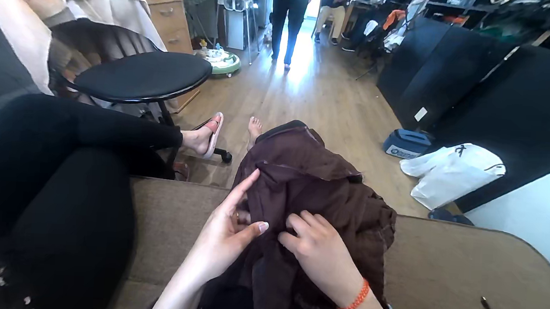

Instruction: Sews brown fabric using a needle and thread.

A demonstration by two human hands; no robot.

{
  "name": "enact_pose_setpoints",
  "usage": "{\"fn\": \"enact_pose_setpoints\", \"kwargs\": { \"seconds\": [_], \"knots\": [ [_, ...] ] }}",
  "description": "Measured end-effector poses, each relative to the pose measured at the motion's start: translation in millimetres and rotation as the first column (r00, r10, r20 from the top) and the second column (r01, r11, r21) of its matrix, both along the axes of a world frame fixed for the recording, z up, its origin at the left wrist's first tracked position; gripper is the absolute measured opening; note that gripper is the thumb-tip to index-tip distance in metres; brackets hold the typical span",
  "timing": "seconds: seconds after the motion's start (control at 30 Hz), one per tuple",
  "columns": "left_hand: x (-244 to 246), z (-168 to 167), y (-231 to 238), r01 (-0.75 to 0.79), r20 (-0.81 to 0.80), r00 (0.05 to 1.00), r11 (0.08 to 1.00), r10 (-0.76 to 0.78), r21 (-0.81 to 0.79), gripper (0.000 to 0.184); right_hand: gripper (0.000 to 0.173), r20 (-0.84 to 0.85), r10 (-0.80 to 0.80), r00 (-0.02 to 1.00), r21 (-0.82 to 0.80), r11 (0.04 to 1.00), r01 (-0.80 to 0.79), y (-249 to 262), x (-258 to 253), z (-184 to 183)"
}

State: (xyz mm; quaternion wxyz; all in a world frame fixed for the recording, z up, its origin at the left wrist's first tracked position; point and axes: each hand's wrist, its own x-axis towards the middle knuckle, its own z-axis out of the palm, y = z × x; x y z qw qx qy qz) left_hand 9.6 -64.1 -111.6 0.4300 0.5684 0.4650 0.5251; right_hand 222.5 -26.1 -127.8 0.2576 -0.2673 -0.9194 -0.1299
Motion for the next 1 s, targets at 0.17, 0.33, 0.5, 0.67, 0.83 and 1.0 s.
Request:
{"fn": "enact_pose_setpoints", "kwargs": {
  "seconds": [0.17,0.33,0.5,0.67,0.83,1.0],
  "knots": [
    [-1.5,6.8,-1.1,0.011,0.107,0.994,0.999,-0.015,0.031,0.075,0.020,-0.240,0.033,0.970,-0.119,0.991,-0.064,-0.9,13.5,4.8],
    [0.9,20.6,-15.9,0.053,0.222,0.972,0.990,-0.081,0.131,0.063,0.009,-0.646,0.145,0.750,-0.314,0.845,-0.433,-23.3,41.3,36.0],
    [21.0,32.0,-32.4,0.090,0.307,0.940,0.975,-0.151,0.203,0.060,0.008,-0.800,0.082,0.594,-0.390,0.682,-0.619,-65.0,39.2,69.2],
    [36.4,38.5,-45.4,0.131,0.310,0.932,0.971,-0.189,0.199,0.062,0.007,-0.841,-0.138,0.524,-0.488,0.611,-0.623,-88.8,26.2,62.2],
    [42.2,31.9,-43.4,0.049,0.395,0.911,0.981,-0.122,0.190,0.063,0.010,-0.822,-0.279,0.497,-0.546,0.637,-0.544,-88.2,11.1,45.8],
    [43.2,27.6,-43.0,0.047,0.435,0.891,0.979,-0.131,0.198,0.064,0.010,-0.798,-0.337,0.500,-0.581,0.652,-0.488,-86.8,2.3,40.7]
  ]
}}
